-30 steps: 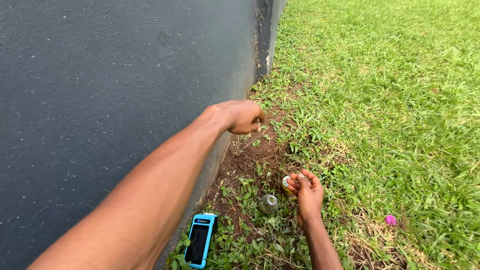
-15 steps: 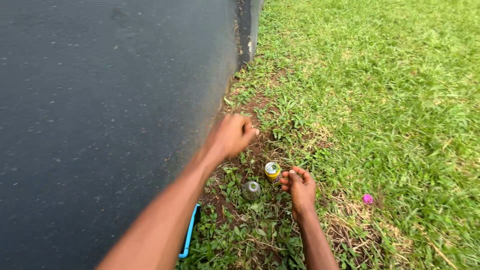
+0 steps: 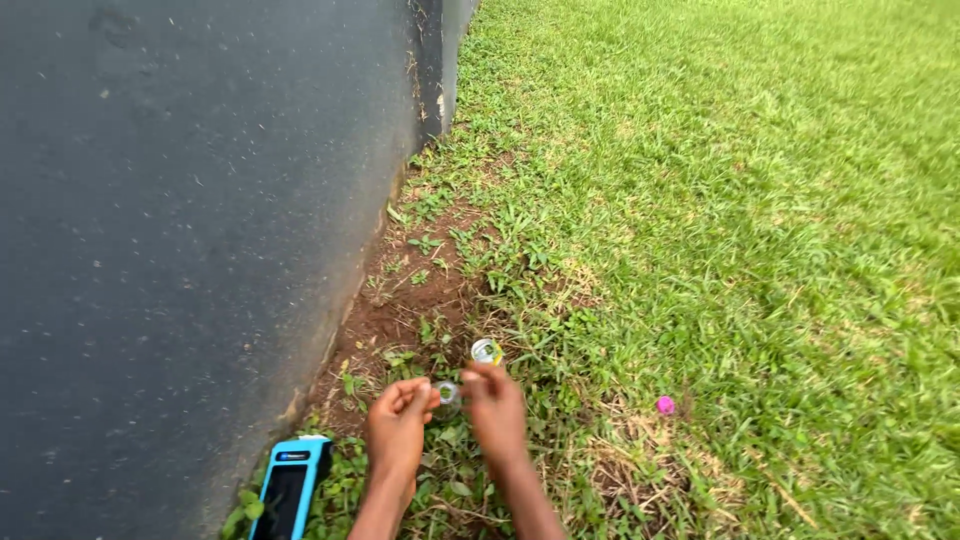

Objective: Assembling a small glass bulb with metal ring components while sitting on the ground.

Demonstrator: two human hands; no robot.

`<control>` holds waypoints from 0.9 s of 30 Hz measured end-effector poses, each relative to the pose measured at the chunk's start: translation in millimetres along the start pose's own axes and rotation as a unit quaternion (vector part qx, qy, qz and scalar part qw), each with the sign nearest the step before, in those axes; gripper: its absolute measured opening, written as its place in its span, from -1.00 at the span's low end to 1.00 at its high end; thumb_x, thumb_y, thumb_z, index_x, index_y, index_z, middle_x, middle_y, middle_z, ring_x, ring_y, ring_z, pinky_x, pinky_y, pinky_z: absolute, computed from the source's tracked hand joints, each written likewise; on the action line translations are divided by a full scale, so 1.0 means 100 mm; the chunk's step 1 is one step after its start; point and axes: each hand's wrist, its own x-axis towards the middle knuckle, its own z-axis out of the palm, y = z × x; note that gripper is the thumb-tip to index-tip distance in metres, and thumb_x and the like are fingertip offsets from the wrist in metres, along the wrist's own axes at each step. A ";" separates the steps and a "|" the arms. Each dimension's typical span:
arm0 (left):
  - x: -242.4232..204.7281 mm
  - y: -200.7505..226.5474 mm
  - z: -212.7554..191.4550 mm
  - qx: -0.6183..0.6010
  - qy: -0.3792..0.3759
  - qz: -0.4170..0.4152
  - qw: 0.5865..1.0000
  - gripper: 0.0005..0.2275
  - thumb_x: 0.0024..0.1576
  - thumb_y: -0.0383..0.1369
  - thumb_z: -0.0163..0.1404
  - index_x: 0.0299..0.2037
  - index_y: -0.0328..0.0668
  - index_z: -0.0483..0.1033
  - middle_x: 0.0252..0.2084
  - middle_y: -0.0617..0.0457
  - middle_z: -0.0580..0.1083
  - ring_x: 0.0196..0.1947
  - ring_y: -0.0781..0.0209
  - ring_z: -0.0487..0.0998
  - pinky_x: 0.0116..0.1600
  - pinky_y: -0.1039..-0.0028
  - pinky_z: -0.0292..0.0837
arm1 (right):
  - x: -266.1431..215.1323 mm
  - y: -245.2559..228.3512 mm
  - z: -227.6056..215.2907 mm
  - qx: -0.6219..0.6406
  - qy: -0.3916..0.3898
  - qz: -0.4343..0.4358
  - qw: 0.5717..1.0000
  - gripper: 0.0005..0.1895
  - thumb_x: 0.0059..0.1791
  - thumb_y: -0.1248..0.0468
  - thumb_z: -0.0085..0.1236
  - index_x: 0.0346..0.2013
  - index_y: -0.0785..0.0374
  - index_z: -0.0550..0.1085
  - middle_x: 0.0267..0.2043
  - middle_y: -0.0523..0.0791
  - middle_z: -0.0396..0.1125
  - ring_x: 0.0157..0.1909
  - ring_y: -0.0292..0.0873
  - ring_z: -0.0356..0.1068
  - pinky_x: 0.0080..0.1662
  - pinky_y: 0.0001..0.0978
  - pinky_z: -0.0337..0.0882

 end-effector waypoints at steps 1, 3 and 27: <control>-0.05 -0.03 0.02 -0.002 -0.002 -0.004 1.000 -0.87 0.24 -0.40 0.03 -0.12 -0.26 0.60 -0.27 0.03 0.63 -0.27 0.28 0.61 -0.12 0.45 0.46 | -0.17 -0.12 0.15 -0.003 0.003 0.002 1.000 -0.65 0.05 0.22 0.08 0.08 0.32 0.50 -0.16 -0.04 0.54 -0.20 -0.18 0.52 -0.11 -0.29 0.53; -0.15 -0.07 0.03 0.017 -0.063 0.013 0.998 -0.68 0.24 -0.29 -0.04 0.11 -0.27 0.59 0.05 -0.13 0.61 0.04 0.12 0.59 0.16 0.35 0.45 | -0.53 -0.37 0.49 -0.063 -0.057 -0.071 0.994 -0.45 0.09 0.04 -0.09 0.32 0.20 0.34 0.42 -0.07 0.20 0.41 -0.11 0.22 0.35 -0.19 0.22; -0.67 0.69 0.50 -0.343 -0.260 -0.067 0.900 -0.27 0.22 0.20 -0.58 0.50 -0.04 0.02 0.59 0.02 0.01 0.56 0.03 -0.03 0.49 0.11 -0.21 | -0.52 -0.89 0.20 -0.278 -0.057 -0.106 0.953 -0.11 0.06 -0.27 -0.90 0.54 0.22 -0.36 0.65 -0.04 -0.59 0.65 -0.06 -0.64 0.50 -0.14 -0.48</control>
